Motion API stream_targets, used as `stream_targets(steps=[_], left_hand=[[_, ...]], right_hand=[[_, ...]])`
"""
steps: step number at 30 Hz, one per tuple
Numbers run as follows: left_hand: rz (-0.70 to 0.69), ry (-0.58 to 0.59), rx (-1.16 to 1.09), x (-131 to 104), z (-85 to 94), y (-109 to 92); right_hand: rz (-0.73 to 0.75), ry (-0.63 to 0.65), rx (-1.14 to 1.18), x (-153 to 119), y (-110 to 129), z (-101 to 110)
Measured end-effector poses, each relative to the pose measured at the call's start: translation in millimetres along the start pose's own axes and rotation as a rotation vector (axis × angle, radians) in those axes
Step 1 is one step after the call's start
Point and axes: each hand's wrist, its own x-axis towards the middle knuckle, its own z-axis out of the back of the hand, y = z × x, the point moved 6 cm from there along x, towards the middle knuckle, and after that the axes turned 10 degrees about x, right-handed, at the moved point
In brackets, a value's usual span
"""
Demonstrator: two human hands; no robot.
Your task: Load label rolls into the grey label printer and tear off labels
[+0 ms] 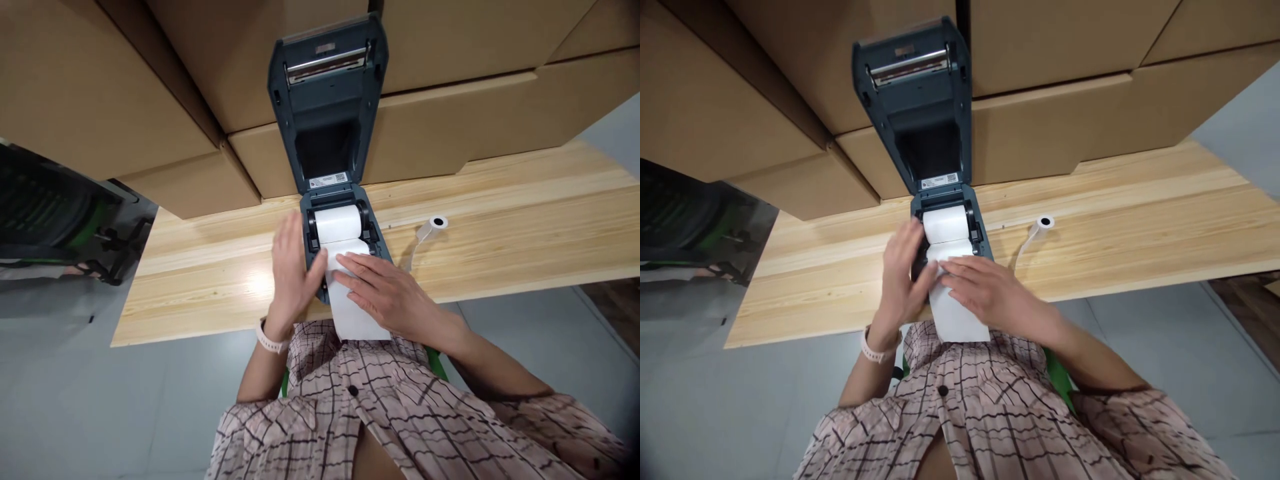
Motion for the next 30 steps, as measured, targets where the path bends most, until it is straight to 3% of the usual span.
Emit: stream_targets(steps=[3, 6, 9, 12, 14, 16, 19, 21, 23, 26, 30], left_hand=[[-0.263, 0.127, 0.066, -28, -0.5, -45], [-0.34, 0.13, 0.1, -47, 4.0, -68], [-0.356, 0.111, 0.085, -58, 8.3, -75], [-0.363, 0.089, 0.059, -66, 13.4, -78], [-0.366, 0.079, 0.021, -72, 18.2, -79], [-0.347, 0.062, -0.077, -79, 25.0, -77], [-0.179, -0.158, -0.257, -86, 44.6, -62], [0.005, -0.398, -0.324, -89, 58.0, -46], [0.165, -0.516, -0.374, -86, 60.0, -34], [0.332, -0.376, -0.447, -70, 38.5, -24], [0.483, -0.144, -0.557, -55, -2.0, -12]], right_hand=[[-0.011, -0.162, 0.296, 11, -31, 35], [-0.241, -0.57, 0.377, 41, -103, 82], [-0.432, -0.586, 0.503, 104, -170, 99], [-0.447, -0.503, 0.687, 170, -191, 102], [-0.431, -0.504, 0.78, 192, -180, 104], [-0.399, -0.562, 0.741, 187, -157, 106], [-0.245, -0.624, 0.48, 140, -106, 100], [-0.134, -0.527, 0.326, 97, -72, 82], [-0.09, -0.481, 0.305, 55, -49, 62], [-0.106, -0.426, 0.225, 12, -31, 36], [-0.167, -0.41, 0.137, -5, -27, 16]])
